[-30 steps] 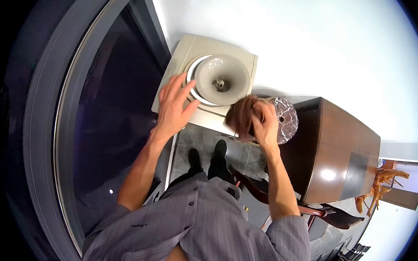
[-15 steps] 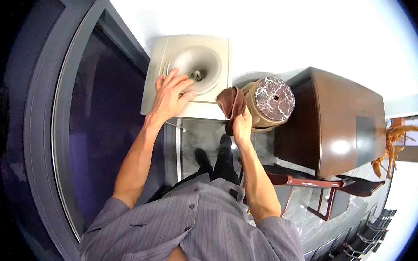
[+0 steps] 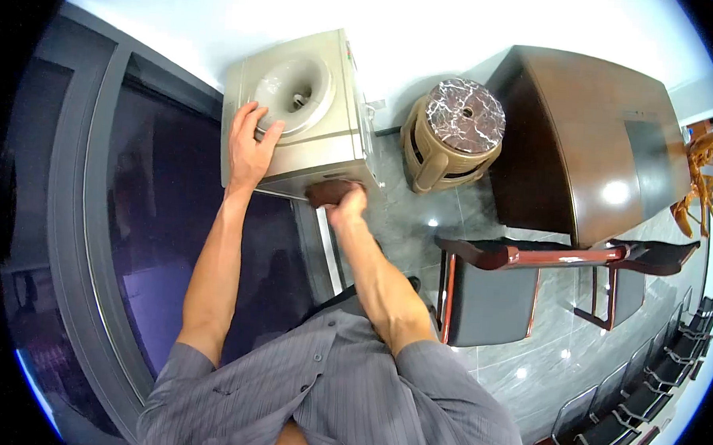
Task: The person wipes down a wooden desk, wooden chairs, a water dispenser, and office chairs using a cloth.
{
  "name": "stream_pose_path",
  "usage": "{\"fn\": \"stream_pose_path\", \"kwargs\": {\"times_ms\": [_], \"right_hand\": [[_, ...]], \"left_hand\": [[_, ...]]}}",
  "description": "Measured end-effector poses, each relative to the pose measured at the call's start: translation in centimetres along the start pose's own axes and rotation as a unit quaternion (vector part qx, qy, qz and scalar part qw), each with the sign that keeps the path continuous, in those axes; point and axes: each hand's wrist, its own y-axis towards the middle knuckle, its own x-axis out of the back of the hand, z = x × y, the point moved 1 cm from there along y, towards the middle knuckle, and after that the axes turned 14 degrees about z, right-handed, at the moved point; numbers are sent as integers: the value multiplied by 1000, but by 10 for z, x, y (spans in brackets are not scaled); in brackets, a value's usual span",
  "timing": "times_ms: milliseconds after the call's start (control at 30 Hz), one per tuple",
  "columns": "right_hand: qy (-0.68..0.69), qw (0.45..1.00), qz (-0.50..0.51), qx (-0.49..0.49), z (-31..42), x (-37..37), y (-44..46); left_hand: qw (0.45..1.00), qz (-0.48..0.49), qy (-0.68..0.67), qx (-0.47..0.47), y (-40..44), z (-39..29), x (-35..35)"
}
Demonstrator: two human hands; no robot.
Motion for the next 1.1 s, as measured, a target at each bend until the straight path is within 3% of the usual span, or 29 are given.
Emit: {"fn": "stream_pose_path", "kwargs": {"times_ms": [133, 167, 200, 333, 400, 500, 533, 600, 633, 667, 733, 800, 867, 1000, 1067, 1100], "right_hand": [[-8, 996, 74, -43, -13, -56, -50], [17, 998, 49, -37, -3, -74, -68], [64, 990, 120, -31, 6, -83, -80], [-38, 981, 184, 40, 71, -116, -162], [-119, 925, 345, 106, 114, -119, -208], [-143, 879, 427, 159, 166, -107, -297], [-150, 863, 448, 179, 176, -93, -325], [-132, 878, 430, 167, 181, -37, -359], [-111, 892, 409, 157, 176, -4, -367], [-89, 905, 391, 144, 170, 29, -374], [-77, 939, 290, 167, 141, 86, -398], [-178, 953, 157, 188, 117, 149, -410], [-112, 974, 108, 165, 107, 204, -427], [-190, 938, -12, 290, 93, 232, -490], [-370, 827, -164, 389, 90, 236, -506], [-361, 822, -180, 402, 90, 240, -514]], "left_hand": [[999, -17, 16, 36, -2, 4, 2], [999, -18, -17, 47, -4, 1, 4], [999, -35, 8, 36, -5, 2, 3], [997, 1, 58, 48, -4, 5, 8], [995, -61, 70, 23, -14, 2, 0], [996, -88, -8, 9, -68, -70, -8], [980, -46, -188, 52, -92, -85, -25], [870, 127, -459, 128, -155, -145, -63], [722, 244, -627, 165, -181, -158, -95], [607, 320, -701, 192, -207, -223, -98], [430, 379, -770, 282, -258, -290, -124], [379, 519, -702, 306, -308, -277, -178], [342, 616, -621, 343, -333, -293, -191], [310, 735, -487, 356, -345, -327, -200], [310, 780, -447, 308, -353, -344, -223], [324, 784, -434, 303, -348, -365, -219]]}}
